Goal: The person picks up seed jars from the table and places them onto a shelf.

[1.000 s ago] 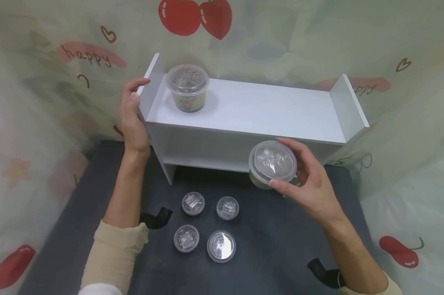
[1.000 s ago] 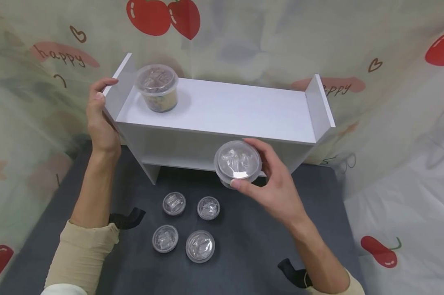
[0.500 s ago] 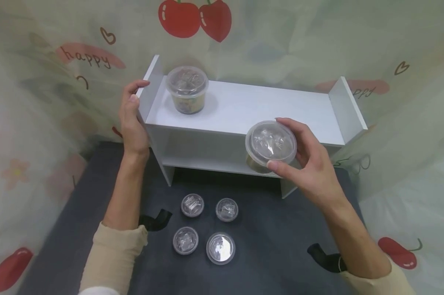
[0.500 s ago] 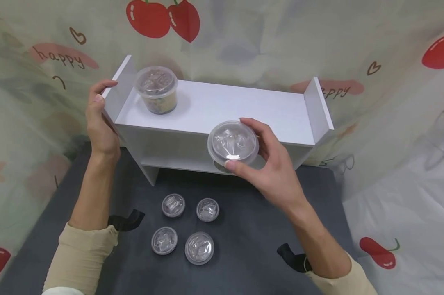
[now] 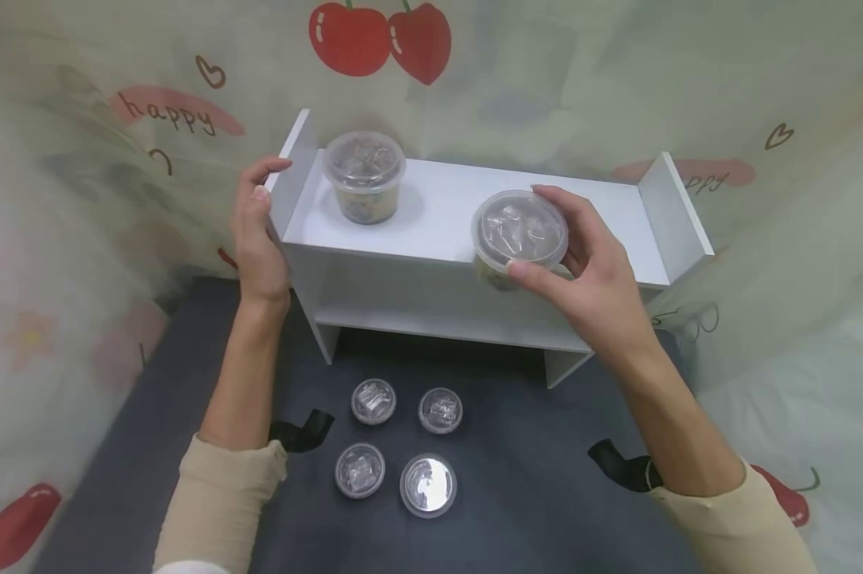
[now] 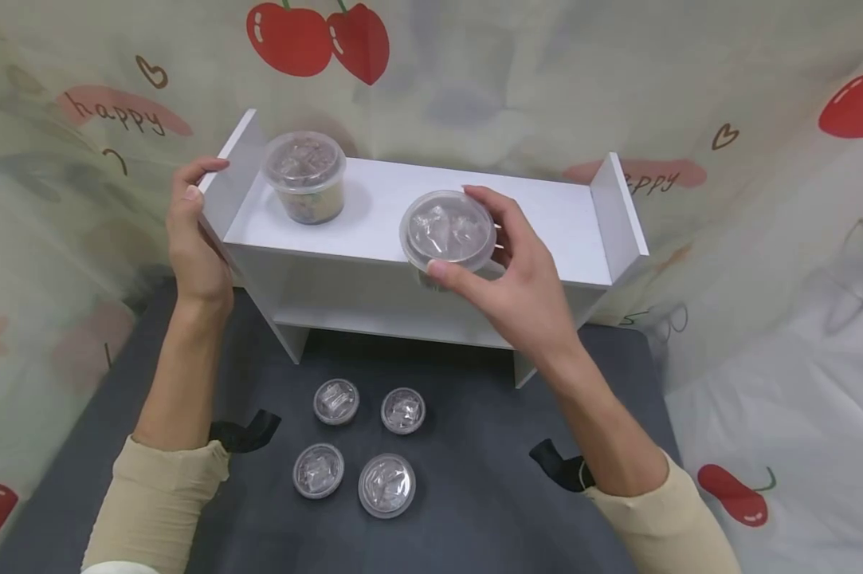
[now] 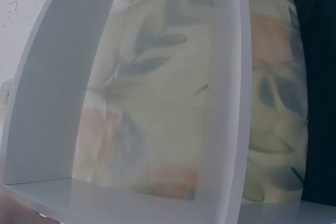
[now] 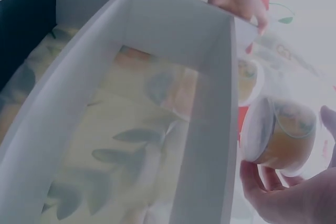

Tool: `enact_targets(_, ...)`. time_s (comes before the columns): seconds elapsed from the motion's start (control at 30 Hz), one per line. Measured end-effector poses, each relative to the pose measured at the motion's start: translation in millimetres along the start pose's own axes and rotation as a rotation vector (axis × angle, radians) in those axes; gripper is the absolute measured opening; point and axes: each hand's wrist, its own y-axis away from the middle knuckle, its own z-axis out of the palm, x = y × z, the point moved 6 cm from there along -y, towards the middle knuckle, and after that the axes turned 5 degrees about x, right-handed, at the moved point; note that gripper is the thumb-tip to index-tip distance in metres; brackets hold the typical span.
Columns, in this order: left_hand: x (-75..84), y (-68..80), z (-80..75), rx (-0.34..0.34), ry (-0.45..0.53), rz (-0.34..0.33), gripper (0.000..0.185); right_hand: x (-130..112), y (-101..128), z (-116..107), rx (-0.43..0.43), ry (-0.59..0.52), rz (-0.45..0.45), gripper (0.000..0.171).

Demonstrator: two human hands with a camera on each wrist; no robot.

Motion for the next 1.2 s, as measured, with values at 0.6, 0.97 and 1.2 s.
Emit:
enact_targets(0.6,-3.3,0.8,0.9,0.011,0.032,-0.024,0.041,11.9,-34.8,3.3,0.033,-0.128,0.084,0.070)
enact_targets(0.97,-6.4,-1.4,-1.5,0.022,0.012,-0.018,0.042,21.6,-53.4,8.5,0.068,-0.128,0.144,0.071)
enact_targets(1.2,-6.4,-2.3,-2.0,0.025,-0.006,-0.006,0.043,26.6,-62.2,12.2,0.062,-0.094,0.164,0.075)
